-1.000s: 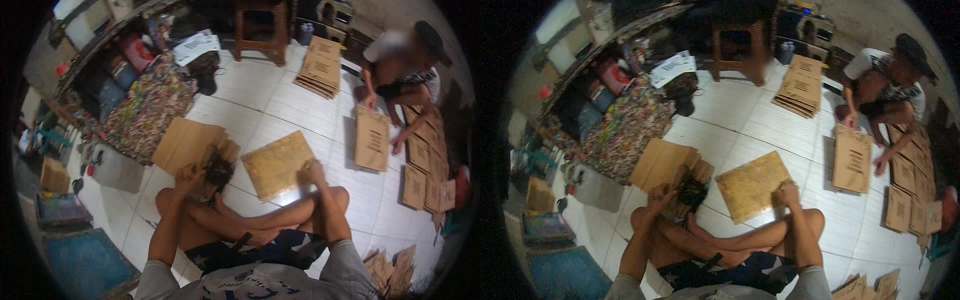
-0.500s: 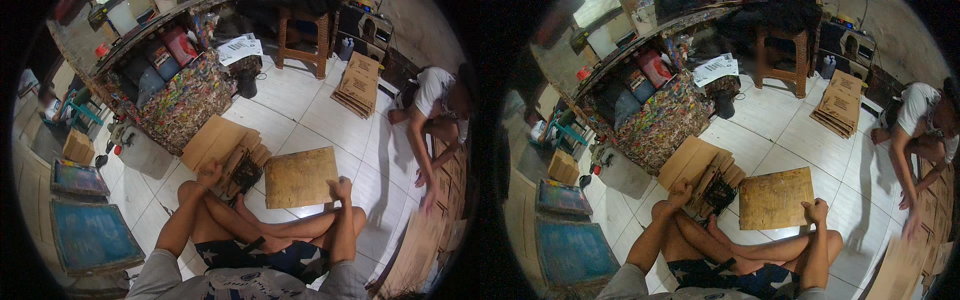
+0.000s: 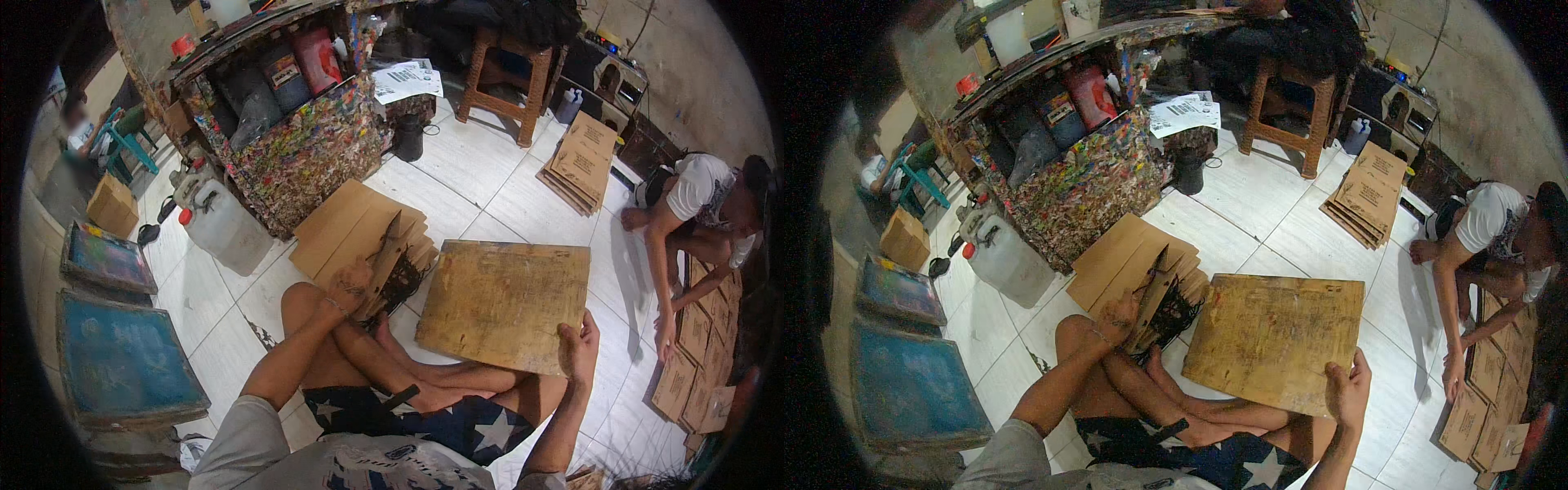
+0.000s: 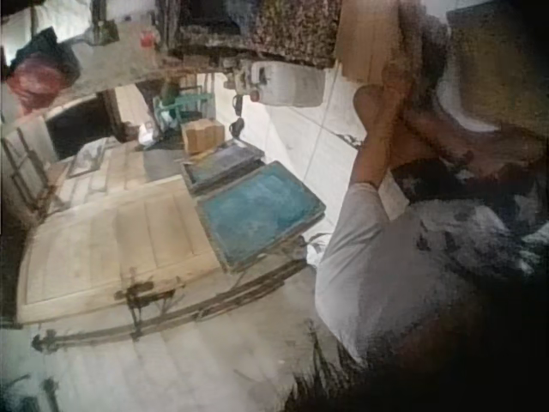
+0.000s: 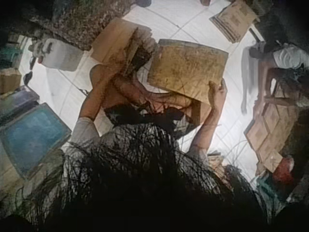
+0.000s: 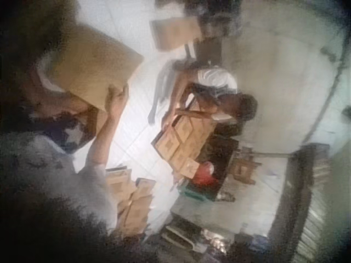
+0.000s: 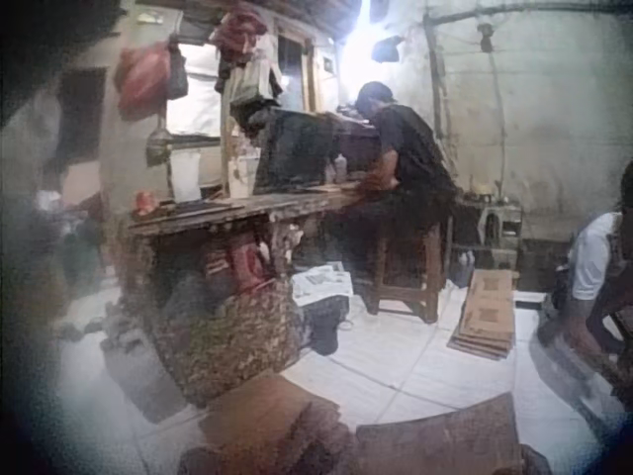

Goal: The person inserts a wooden board into a paper bag to provide a flat surface and passes it to another individual at a printing press. The person then receives the printed bags and organizes them into stacks on the floor.

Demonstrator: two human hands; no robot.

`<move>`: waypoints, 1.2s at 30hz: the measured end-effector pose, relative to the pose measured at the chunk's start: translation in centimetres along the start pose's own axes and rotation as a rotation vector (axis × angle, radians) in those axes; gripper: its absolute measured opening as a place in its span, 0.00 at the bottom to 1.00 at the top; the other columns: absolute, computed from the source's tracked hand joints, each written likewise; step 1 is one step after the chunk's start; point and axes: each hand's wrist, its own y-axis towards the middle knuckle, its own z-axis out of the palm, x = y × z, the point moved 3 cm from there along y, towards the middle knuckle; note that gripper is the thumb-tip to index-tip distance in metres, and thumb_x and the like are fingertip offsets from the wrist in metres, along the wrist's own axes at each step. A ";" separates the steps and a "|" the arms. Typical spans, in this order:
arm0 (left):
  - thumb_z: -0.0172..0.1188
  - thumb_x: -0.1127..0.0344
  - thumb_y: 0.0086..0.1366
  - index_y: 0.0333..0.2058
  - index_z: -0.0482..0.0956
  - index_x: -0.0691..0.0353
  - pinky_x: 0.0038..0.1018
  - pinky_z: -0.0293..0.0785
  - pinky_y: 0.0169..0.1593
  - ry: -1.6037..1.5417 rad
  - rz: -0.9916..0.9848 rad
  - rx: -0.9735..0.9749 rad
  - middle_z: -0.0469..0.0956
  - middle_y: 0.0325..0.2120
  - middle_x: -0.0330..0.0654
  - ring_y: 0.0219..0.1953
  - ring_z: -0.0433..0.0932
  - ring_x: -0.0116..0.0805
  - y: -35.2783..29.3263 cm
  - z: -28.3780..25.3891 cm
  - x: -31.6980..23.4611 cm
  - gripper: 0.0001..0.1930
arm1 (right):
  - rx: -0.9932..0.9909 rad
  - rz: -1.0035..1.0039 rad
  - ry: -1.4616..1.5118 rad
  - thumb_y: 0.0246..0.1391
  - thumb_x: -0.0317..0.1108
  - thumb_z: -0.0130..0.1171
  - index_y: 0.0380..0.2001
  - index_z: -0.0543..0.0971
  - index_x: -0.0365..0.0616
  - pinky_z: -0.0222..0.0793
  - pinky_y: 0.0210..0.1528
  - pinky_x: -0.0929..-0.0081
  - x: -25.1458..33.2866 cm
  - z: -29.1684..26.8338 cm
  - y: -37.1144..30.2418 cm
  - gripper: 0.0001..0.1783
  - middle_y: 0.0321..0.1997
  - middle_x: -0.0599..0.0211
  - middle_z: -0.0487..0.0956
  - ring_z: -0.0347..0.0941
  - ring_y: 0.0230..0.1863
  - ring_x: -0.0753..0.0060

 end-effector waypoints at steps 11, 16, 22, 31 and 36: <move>0.54 0.66 0.63 0.39 0.70 0.61 0.33 0.77 0.39 -1.546 -0.998 -0.047 0.74 0.34 0.36 0.37 0.77 0.29 -2.3 2.6 3.8 0.08 | -0.075 -0.018 -0.129 0.52 0.34 0.58 0.46 0.72 0.40 0.58 0.25 0.84 -3.3 2.3 -1.2 0.18 0.27 0.72 0.75 0.64 0.23 0.83; 0.58 0.61 0.60 0.42 0.71 0.63 0.37 0.76 0.42 -0.543 -0.165 -0.160 0.75 0.39 0.49 0.39 0.78 0.43 -1.3 -2.1 0.1 0.15 | -0.146 0.041 -0.394 0.51 0.37 0.59 0.46 0.73 0.43 0.57 0.23 0.82 -3.9 1.7 -1.3 0.19 0.23 0.75 0.75 0.63 0.20 0.85; 0.57 0.55 0.60 0.41 0.72 0.68 0.41 0.73 0.43 -0.166 -0.187 0.060 0.75 0.40 0.56 0.42 0.75 0.53 2.4 -0.6 -4.3 0.20 | -0.239 0.019 -0.496 0.51 0.38 0.58 0.43 0.74 0.41 0.58 0.22 0.82 -3.7 -0.3 -2.3 0.18 0.23 0.75 0.75 0.63 0.19 0.85; 0.52 0.57 0.63 0.36 0.70 0.65 0.40 0.70 0.35 -0.228 -0.152 0.159 0.72 0.21 0.51 0.27 0.75 0.48 3.1 3.0 -0.3 0.15 | -0.057 0.068 0.068 0.49 0.21 0.54 0.45 0.72 0.34 0.64 0.30 0.81 -2.2 1.5 -0.6 0.17 0.34 0.68 0.78 0.69 0.27 0.79; 0.53 0.57 0.62 0.36 0.69 0.66 0.39 0.68 0.35 -0.498 -0.164 0.100 0.71 0.21 0.50 0.26 0.72 0.46 1.7 4.8 2.2 0.15 | 0.113 0.121 0.029 0.50 0.18 0.52 0.47 0.71 0.32 0.69 0.39 0.79 -0.3 5.5 0.4 0.18 0.39 0.63 0.77 0.72 0.35 0.76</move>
